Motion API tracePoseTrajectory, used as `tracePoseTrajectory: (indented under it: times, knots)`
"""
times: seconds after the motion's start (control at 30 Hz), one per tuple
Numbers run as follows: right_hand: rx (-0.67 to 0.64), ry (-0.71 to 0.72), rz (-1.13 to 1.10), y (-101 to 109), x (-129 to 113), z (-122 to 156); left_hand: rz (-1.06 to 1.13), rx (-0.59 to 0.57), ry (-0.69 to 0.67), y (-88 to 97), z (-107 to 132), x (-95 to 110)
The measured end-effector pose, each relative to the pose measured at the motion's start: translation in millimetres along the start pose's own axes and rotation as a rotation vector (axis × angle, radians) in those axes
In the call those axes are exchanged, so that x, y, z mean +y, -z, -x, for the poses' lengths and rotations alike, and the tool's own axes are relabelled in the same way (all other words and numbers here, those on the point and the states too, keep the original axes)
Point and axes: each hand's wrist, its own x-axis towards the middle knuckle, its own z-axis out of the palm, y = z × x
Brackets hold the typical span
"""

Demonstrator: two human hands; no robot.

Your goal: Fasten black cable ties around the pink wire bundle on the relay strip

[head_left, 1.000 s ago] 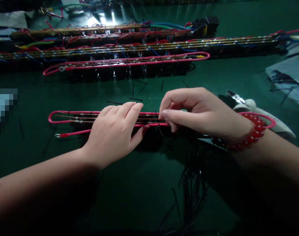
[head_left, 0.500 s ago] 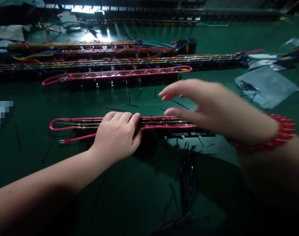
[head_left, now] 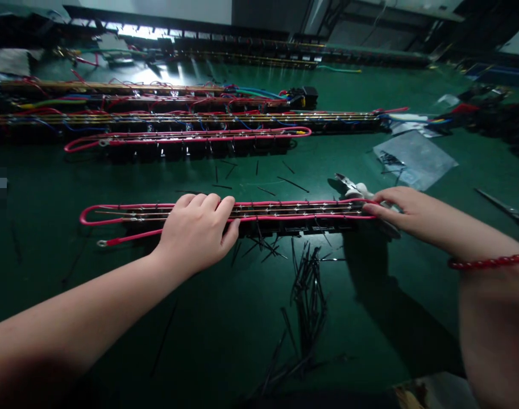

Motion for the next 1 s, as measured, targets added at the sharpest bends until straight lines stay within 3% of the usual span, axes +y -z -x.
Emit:
tracePoseTrajectory:
  times: [0.1, 0.23, 0.37, 0.4, 0.47, 0.57, 0.63, 0.87, 1.0]
  knots:
    - [-0.030, -0.011, 0.042, -2, 6, 15, -0.007, 0.009, -0.007, -0.7, 0, -1]
    - [0.094, -0.018, 0.137, 0, 1, 38, -0.014, 0.021, -0.019, -1.3, 0, -1]
    - [0.317, 0.032, 0.218, 3, -34, 71, -0.016, 0.027, -0.031, -2.1, 1, -2]
    - [0.361, 0.161, 0.194, 2, -47, 78, -0.016, 0.028, -0.033, -2.2, 1, -2]
    - [0.272, 0.406, 0.029, -3, -73, 88, -0.020, 0.031, -0.036, -2.3, 1, -3]
    - [0.104, 0.558, -0.011, -17, -106, 90, -0.028, 0.035, -0.036, -2.7, 1, -3]
    - [0.116, 0.581, 0.003, -28, -119, 86, -0.033, 0.037, -0.035, -3.0, 1, -4]
    - [0.052, 0.757, 0.259, -45, -137, 70, -0.045, 0.031, -0.024, -3.9, 1, -4]
    - [0.048, 0.830, 0.281, -47, -140, 64, -0.057, 0.030, -0.019, -4.8, 1, -4]
